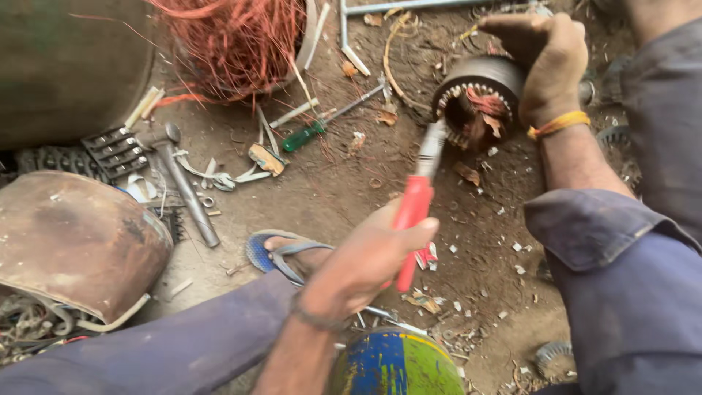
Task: The person uses pliers to cut and pull copper windings from a cylindrical motor component. They repeatedly grip, cut, and extract sections of wire, accumulating a growing pile of copper strands on the ground.
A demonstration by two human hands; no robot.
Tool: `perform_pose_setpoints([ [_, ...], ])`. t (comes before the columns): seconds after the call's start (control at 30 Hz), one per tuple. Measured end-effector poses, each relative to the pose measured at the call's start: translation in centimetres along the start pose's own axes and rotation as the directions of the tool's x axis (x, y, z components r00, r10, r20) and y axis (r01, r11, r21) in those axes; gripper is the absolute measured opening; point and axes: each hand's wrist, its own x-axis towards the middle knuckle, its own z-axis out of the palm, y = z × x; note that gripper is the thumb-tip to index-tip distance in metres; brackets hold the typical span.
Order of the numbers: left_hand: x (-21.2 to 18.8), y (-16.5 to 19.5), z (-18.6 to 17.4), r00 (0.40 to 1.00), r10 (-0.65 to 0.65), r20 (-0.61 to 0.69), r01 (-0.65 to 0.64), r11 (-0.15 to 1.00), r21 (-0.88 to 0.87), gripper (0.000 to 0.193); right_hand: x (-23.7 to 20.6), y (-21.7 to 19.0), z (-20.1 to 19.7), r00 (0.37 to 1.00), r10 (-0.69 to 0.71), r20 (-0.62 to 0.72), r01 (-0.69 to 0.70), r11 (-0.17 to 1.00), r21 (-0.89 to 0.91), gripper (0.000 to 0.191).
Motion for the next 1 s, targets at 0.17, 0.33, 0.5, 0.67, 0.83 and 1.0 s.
perform_pose_setpoints([
  [0.17, 4.3, -1.1, 4.7, 0.965, 0.262, 0.001, -0.254, 0.933, 0.254, 0.053, -1.2, 0.2, -0.6, 0.996, -0.082, -0.019, 0.079, 0.99, -0.117, 0.056],
  [0.33, 4.0, -0.5, 5.2, 0.957, 0.286, -0.039, -0.246, 0.879, 0.409, 0.069, -1.4, 0.5, -1.5, 0.983, -0.181, 0.007, 0.175, 0.939, -0.296, 0.053],
  [0.5, 4.3, 0.8, 6.6, 0.967, 0.245, -0.067, -0.188, 0.868, 0.46, 0.07, -2.0, 0.8, -1.9, 0.98, -0.2, -0.001, 0.188, 0.922, -0.339, 0.048],
  [0.67, 4.6, 1.8, 7.0, 0.996, 0.007, -0.084, 0.018, 0.957, 0.291, 0.068, -2.4, 1.4, -2.4, 0.983, -0.182, 0.02, 0.173, 0.886, -0.43, 0.05],
  [0.83, 4.7, 2.4, 5.1, 0.992, -0.12, 0.049, 0.117, 0.991, 0.06, 0.037, -2.7, 1.7, -1.9, 0.979, -0.204, 0.01, 0.19, 0.892, -0.41, 0.042],
  [1.0, 2.8, 0.6, 6.6, 0.986, -0.158, -0.058, 0.164, 0.978, 0.131, 0.019, -3.7, 1.5, -0.9, 0.964, -0.266, 0.025, 0.22, 0.739, -0.637, 0.016],
])
